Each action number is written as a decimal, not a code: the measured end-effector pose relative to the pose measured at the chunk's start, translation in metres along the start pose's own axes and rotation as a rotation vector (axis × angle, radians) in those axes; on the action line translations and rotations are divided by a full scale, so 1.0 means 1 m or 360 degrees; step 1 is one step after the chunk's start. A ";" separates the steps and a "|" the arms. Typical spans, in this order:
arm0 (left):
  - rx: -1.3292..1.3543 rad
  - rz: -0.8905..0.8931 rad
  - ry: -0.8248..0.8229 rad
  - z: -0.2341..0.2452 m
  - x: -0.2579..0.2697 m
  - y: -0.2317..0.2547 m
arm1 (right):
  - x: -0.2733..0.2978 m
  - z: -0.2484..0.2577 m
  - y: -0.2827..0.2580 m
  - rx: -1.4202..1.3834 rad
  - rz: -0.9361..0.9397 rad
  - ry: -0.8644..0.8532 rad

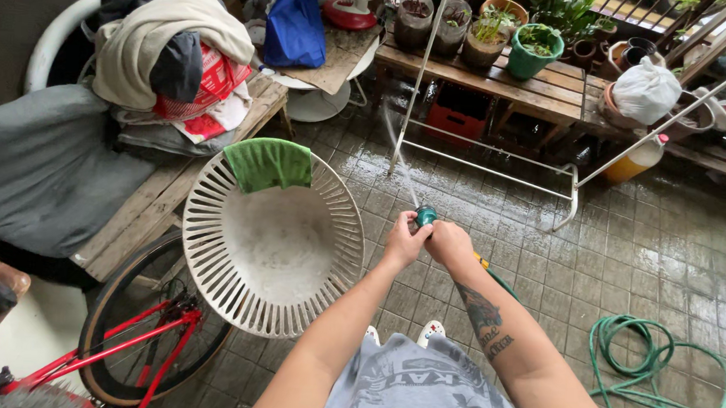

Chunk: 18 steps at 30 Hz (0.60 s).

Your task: The person uses a hose with a spray nozzle to water a collection of potted plants arranged on a wooden shelf and the tiled floor. They systematically direct the water stream across the plants and the surrounding area, moving the nozzle back and forth to cover different sections.

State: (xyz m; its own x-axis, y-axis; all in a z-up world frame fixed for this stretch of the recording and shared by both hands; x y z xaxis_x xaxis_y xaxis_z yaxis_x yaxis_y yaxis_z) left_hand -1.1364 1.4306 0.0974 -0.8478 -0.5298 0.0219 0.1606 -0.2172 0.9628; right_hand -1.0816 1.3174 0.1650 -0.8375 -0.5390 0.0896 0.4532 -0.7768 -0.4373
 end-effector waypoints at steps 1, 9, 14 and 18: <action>0.0010 0.0011 -0.0055 -0.007 -0.001 -0.002 | 0.002 0.001 0.005 -0.0013 -0.0040 0.0037; -0.0307 -0.0005 -0.0277 -0.059 0.000 -0.014 | 0.016 -0.003 0.058 0.0043 -0.0202 -0.0029; -0.0219 0.0021 -0.0293 -0.074 0.003 -0.004 | 0.019 0.008 0.065 0.0059 -0.0289 0.0017; -0.0011 0.0022 -0.0133 -0.067 -0.005 0.004 | 0.007 0.021 0.052 0.0110 -0.0345 -0.0052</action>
State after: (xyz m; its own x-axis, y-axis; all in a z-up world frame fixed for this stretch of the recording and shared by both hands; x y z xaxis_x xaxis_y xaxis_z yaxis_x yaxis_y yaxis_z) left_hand -1.0979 1.3776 0.0826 -0.8845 -0.4629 0.0580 0.1760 -0.2159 0.9604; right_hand -1.0573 1.2660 0.1617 -0.9078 -0.3666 0.2039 0.2847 -0.8954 -0.3423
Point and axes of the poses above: each hand's wrist, its own x-axis away from the middle knuckle, its own z-axis out of the back of the hand, y = z × x, the point moved 9 cm from there along -x, towards the middle knuckle, and after that the axes turned 5 degrees about -x, right-handed, at the moved point
